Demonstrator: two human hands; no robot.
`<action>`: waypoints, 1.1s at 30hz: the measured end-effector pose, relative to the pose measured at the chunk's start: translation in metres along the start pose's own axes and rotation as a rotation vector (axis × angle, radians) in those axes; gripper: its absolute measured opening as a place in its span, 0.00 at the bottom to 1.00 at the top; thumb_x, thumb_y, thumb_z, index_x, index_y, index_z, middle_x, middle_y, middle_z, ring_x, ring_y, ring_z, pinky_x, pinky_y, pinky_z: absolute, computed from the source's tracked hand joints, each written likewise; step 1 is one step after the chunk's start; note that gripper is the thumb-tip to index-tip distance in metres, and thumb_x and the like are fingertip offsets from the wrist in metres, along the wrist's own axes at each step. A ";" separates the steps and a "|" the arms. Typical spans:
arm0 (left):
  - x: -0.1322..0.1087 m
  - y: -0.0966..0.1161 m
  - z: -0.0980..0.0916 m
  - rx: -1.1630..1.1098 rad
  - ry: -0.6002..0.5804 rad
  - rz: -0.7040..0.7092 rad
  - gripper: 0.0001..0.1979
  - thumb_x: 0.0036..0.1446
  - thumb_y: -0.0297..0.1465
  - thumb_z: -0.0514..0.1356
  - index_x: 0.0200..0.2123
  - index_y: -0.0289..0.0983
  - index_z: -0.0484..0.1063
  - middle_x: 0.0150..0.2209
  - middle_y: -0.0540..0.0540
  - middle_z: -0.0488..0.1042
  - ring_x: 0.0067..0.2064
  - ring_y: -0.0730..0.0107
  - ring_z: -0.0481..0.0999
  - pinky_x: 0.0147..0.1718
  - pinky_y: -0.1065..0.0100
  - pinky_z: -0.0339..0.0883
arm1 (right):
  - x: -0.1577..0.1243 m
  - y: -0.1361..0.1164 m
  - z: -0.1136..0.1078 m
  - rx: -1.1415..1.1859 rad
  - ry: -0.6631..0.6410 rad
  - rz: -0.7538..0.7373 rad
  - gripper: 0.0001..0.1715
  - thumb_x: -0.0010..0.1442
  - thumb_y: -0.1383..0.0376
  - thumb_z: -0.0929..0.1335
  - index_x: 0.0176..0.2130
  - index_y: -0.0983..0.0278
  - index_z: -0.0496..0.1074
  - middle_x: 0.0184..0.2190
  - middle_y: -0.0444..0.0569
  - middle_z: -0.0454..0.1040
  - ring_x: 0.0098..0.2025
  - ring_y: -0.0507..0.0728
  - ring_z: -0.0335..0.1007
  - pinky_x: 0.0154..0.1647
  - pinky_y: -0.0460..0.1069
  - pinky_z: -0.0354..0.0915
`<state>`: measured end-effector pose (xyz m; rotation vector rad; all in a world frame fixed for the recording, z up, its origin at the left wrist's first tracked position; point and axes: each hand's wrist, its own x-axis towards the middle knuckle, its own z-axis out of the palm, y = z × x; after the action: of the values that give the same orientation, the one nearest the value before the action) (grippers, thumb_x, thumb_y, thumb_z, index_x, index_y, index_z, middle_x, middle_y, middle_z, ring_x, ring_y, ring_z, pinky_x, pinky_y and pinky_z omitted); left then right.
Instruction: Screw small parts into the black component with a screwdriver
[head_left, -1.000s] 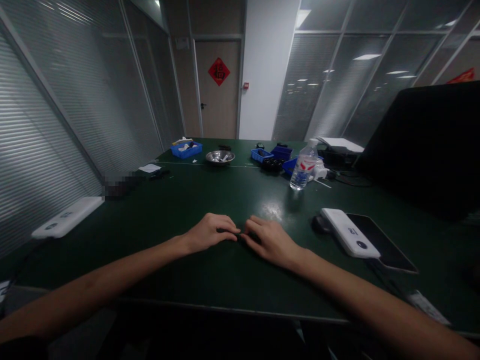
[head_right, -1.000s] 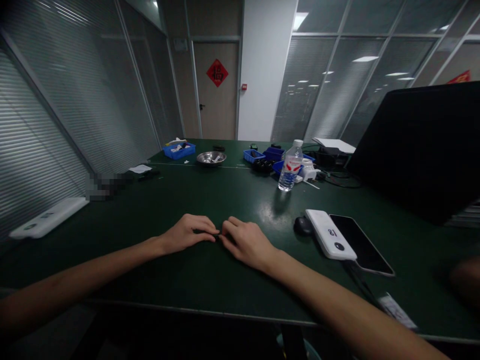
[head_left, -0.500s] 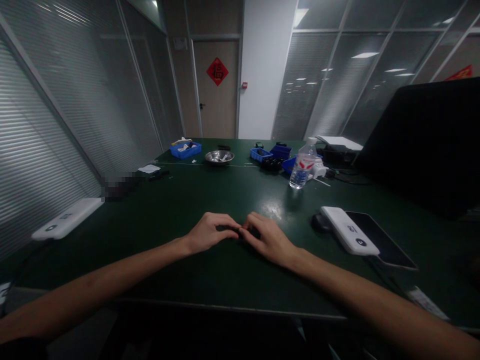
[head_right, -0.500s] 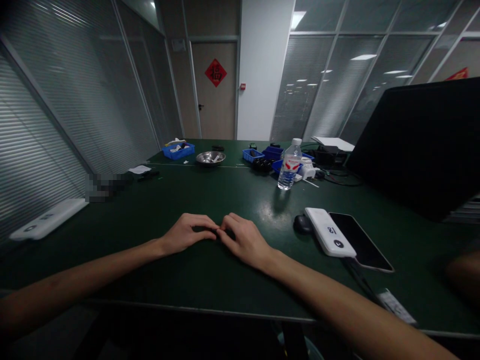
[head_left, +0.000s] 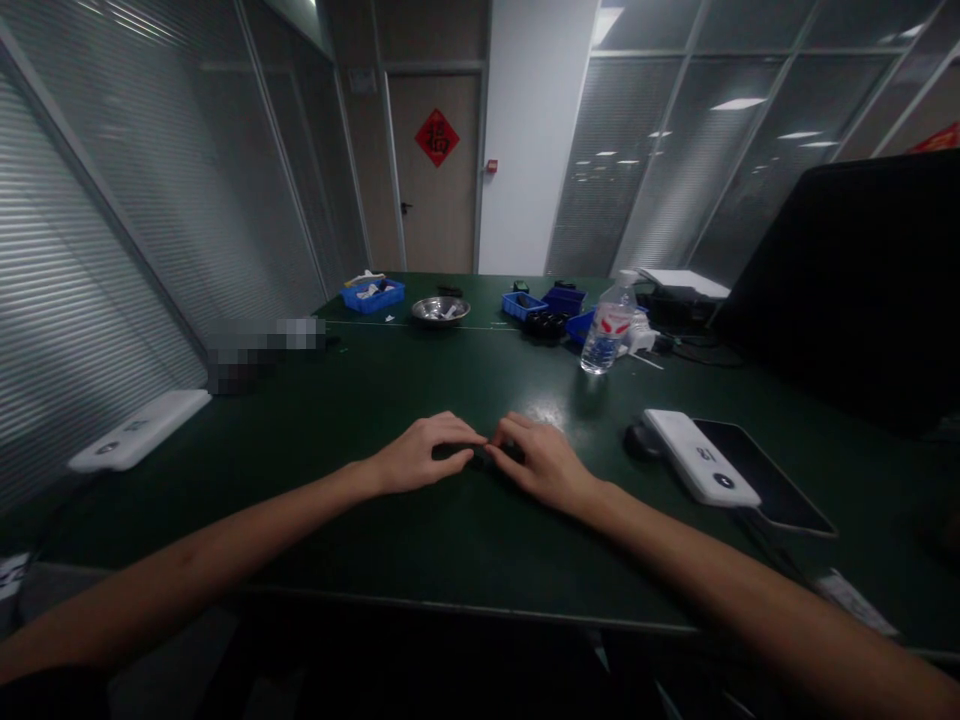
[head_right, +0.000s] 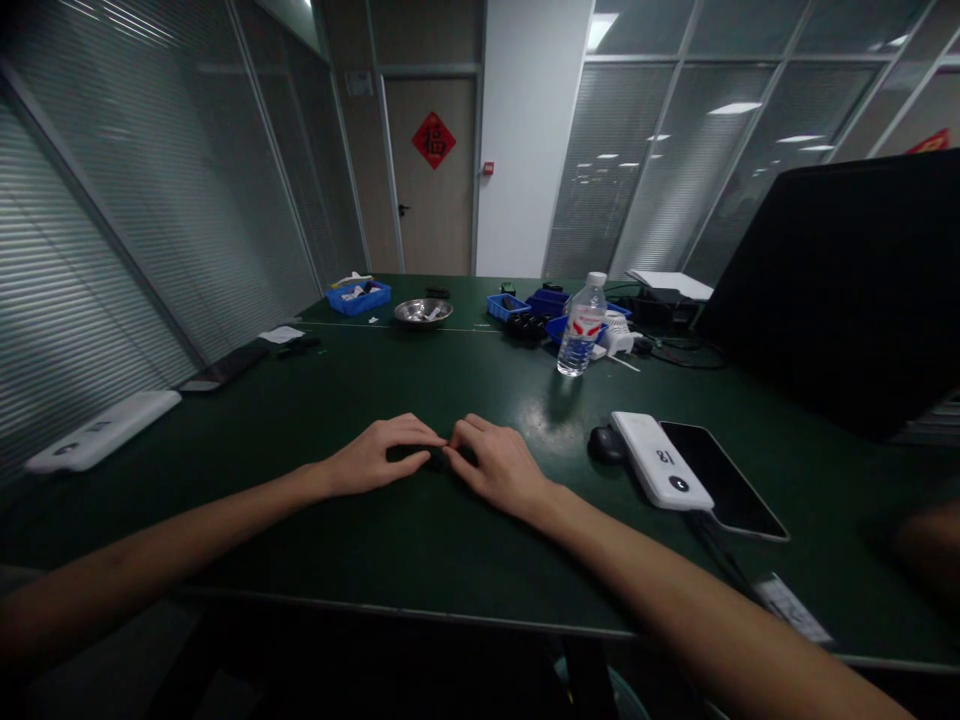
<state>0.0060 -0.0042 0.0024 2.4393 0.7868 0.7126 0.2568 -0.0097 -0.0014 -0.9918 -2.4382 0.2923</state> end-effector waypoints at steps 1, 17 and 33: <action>0.000 -0.002 -0.001 0.026 0.000 0.006 0.16 0.69 0.33 0.56 0.56 0.42 0.75 0.50 0.43 0.77 0.52 0.61 0.72 0.52 0.58 0.67 | 0.000 0.000 0.000 -0.015 -0.003 0.007 0.06 0.69 0.61 0.66 0.41 0.61 0.70 0.38 0.46 0.71 0.34 0.53 0.67 0.34 0.47 0.59; -0.003 -0.005 -0.007 0.163 -0.010 0.008 0.15 0.66 0.38 0.60 0.53 0.44 0.76 0.50 0.43 0.73 0.53 0.59 0.71 0.50 0.58 0.68 | 0.000 0.017 -0.006 -0.078 -0.016 0.182 0.06 0.67 0.61 0.68 0.39 0.61 0.72 0.37 0.47 0.74 0.35 0.54 0.68 0.33 0.48 0.58; -0.003 -0.017 -0.017 0.097 -0.061 -0.124 0.13 0.66 0.33 0.60 0.53 0.41 0.74 0.50 0.44 0.76 0.48 0.63 0.76 0.46 0.62 0.71 | 0.000 0.019 -0.004 -0.063 -0.015 0.171 0.06 0.67 0.61 0.69 0.39 0.61 0.72 0.38 0.47 0.73 0.35 0.54 0.68 0.35 0.48 0.59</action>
<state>-0.0128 0.0112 0.0042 2.4598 0.9592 0.5628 0.2704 0.0037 -0.0054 -1.2334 -2.3928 0.2827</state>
